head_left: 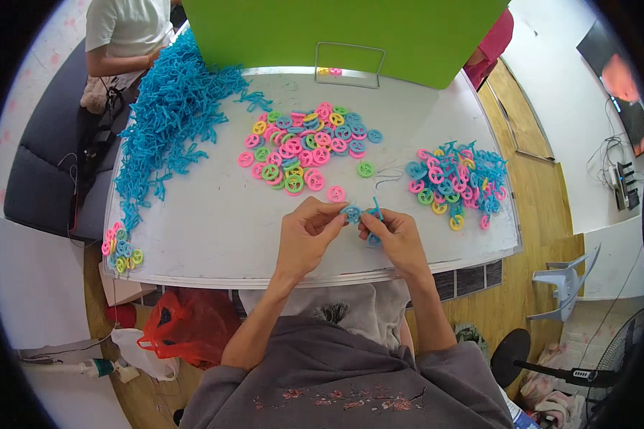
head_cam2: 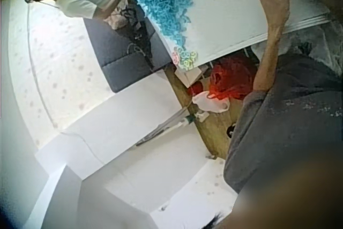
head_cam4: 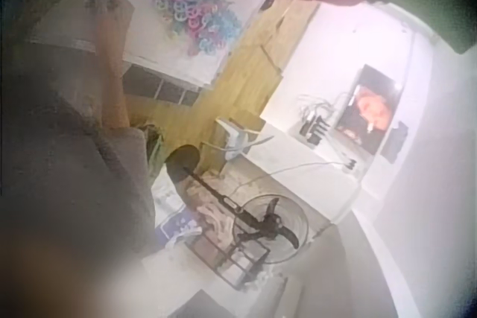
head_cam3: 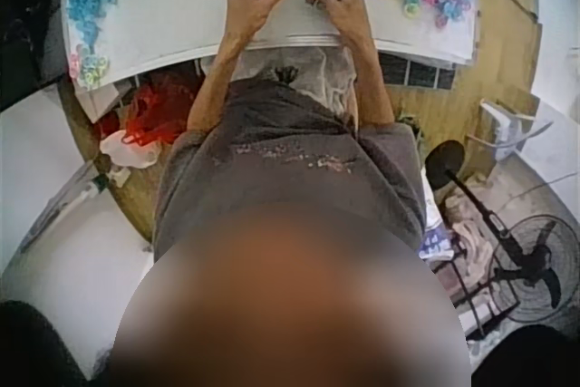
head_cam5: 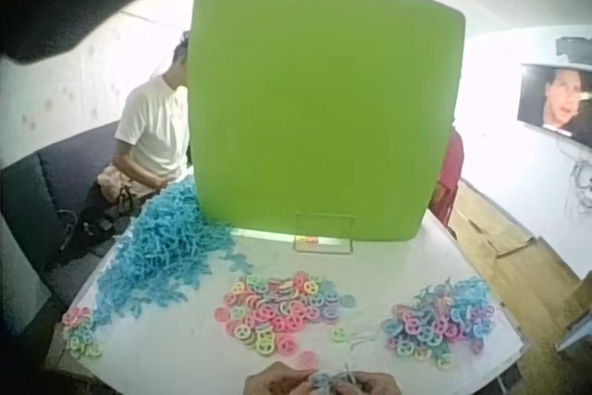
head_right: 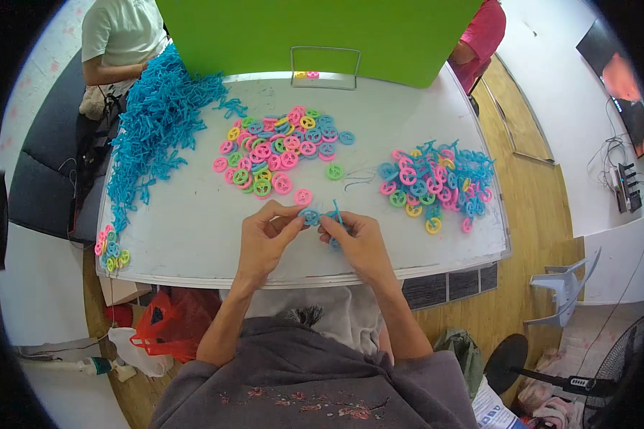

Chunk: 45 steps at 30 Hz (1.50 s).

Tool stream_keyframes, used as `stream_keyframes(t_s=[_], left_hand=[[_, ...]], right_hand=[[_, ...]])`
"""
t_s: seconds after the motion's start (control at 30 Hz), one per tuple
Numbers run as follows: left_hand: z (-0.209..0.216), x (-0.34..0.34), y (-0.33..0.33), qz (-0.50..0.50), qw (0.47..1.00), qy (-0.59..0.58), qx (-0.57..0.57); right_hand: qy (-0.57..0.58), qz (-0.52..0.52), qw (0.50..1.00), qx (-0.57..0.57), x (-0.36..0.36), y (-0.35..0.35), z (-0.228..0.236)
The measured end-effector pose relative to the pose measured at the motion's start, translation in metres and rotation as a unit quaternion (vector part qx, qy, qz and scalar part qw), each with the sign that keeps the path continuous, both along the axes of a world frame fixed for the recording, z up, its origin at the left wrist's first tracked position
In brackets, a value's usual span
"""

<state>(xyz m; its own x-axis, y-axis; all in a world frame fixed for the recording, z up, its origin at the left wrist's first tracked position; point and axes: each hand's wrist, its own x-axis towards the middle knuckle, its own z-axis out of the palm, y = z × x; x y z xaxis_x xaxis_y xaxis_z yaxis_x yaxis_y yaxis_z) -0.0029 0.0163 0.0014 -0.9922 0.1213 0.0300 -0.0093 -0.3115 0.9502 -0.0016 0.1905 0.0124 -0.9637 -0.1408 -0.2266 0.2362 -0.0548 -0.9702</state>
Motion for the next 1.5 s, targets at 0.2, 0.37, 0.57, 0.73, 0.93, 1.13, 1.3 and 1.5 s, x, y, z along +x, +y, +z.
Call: stream_keyframes(t_s=[0.2, 0.37, 0.57, 0.73, 0.93, 1.13, 1.3, 1.5], left_hand=[[0.004, 0.003, 0.000, 0.030, 0.984, 0.113, -0.135], [0.005, 0.006, -0.005, -0.011, 1.000, 0.015, -0.012], [0.006, 0.010, -0.006, -0.019, 0.999, -0.036, -0.029], [0.005, 0.013, -0.004, 0.025, 0.999, -0.034, -0.025], [0.011, 0.017, -0.001, 0.052, 0.998, -0.036, -0.025], [0.004, 0.018, -0.004, 0.033, 0.997, -0.066, 0.005], [-0.004, 0.015, -0.009, 0.006, 0.980, -0.153, 0.131], [0.006, 0.012, -0.016, 0.008, 0.996, -0.078, -0.040]], right_hand=[[-0.064, 0.023, 0.995, -0.072, -0.004, 0.004, -0.008], [0.036, -0.035, 0.998, -0.024, -0.001, -0.004, 0.008], [0.218, 0.024, 0.970, 0.104, -0.001, -0.003, -0.002], [0.216, 0.002, 0.964, 0.154, 0.002, -0.013, -0.005], [0.093, -0.030, 0.993, 0.073, 0.009, -0.024, -0.012], [0.096, -0.025, 0.995, 0.013, 0.012, -0.030, -0.015], [0.137, -0.041, 0.990, 0.014, 0.010, -0.033, -0.016], [0.210, 0.005, 0.973, 0.092, 0.002, -0.020, -0.014]])
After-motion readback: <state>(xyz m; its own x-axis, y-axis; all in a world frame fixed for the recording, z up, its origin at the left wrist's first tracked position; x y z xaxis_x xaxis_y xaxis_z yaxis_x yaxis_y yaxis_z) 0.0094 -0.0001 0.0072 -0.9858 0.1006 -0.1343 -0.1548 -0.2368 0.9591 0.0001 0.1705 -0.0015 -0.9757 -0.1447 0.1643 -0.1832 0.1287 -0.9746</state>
